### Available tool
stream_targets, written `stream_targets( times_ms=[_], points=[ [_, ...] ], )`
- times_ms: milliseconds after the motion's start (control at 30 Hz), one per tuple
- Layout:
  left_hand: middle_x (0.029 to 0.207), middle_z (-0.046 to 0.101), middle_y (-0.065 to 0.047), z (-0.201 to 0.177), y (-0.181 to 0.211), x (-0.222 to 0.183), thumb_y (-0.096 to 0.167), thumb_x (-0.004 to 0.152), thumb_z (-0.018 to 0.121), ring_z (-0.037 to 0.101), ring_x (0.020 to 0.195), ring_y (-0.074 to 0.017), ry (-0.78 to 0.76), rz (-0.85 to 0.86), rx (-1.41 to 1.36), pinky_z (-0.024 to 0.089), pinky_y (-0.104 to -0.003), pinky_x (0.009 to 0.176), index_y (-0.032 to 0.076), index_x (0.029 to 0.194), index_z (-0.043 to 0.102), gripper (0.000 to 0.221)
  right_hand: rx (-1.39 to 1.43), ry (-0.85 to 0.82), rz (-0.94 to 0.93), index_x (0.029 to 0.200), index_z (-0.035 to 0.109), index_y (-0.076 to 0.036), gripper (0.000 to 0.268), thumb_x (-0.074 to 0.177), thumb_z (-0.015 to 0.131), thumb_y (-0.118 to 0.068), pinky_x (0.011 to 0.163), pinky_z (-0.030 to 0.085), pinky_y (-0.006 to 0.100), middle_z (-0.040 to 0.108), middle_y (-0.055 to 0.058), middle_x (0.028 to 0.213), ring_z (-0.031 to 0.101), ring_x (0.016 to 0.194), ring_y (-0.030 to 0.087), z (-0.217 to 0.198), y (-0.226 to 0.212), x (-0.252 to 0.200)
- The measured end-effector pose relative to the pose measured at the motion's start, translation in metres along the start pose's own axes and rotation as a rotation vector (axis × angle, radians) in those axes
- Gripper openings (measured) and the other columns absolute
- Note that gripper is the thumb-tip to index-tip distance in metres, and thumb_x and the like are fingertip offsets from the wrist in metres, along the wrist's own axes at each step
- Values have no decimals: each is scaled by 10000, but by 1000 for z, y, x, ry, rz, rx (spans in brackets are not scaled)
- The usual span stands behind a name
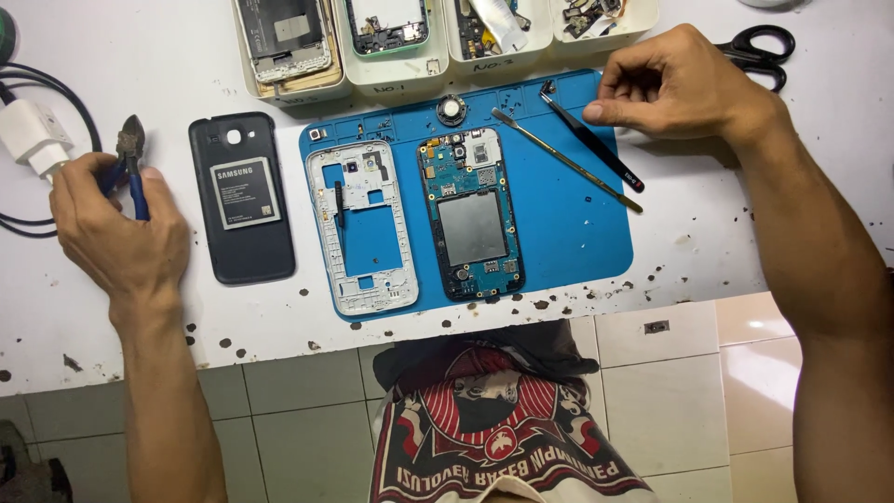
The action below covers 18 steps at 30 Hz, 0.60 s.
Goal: Disassembling a mobile phone to access internal components using various hand tools
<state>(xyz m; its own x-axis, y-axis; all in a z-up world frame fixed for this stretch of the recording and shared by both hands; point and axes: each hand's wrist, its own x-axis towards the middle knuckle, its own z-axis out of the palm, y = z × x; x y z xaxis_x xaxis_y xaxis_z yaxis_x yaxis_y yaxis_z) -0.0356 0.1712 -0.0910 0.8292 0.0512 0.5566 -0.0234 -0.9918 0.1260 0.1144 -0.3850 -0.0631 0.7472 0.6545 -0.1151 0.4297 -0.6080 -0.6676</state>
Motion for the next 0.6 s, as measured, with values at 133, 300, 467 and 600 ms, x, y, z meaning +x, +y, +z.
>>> stream_targets(
  times_ms=[133,300,467,600],
  points=[
    [1084,643,-202,2,-2,-2,21,1052,772,604,968,-353,1,17,12,516,-452,796,-78,1177,673,188,-35,-8,20,890,722,-19,230,939,826,-217,574,480,269,654,83,795,587,689,170,1,-3,0],
    [1072,668,-220,2,-4,-2,22,1054,787,620,950,-364,37,54,14,516,-455,779,-98,1194,728,193,-53,-9,1,881,722,-26,251,936,827,-248,570,488,261,655,76,795,589,683,165,1,-3,2],
    [1065,749,-228,2,-5,-2,10,1031,844,645,957,-363,69,106,10,517,-448,832,-124,1197,801,218,-79,-4,22,878,724,-30,260,940,830,-259,548,480,268,660,80,805,580,664,172,3,-7,2],
    [1100,776,-238,3,-7,-2,35,1044,831,676,975,-366,44,92,20,478,-473,956,-113,1214,831,225,-103,9,60,882,723,-34,250,951,835,-246,545,482,272,668,77,790,581,642,167,4,-9,1]
  ],
)
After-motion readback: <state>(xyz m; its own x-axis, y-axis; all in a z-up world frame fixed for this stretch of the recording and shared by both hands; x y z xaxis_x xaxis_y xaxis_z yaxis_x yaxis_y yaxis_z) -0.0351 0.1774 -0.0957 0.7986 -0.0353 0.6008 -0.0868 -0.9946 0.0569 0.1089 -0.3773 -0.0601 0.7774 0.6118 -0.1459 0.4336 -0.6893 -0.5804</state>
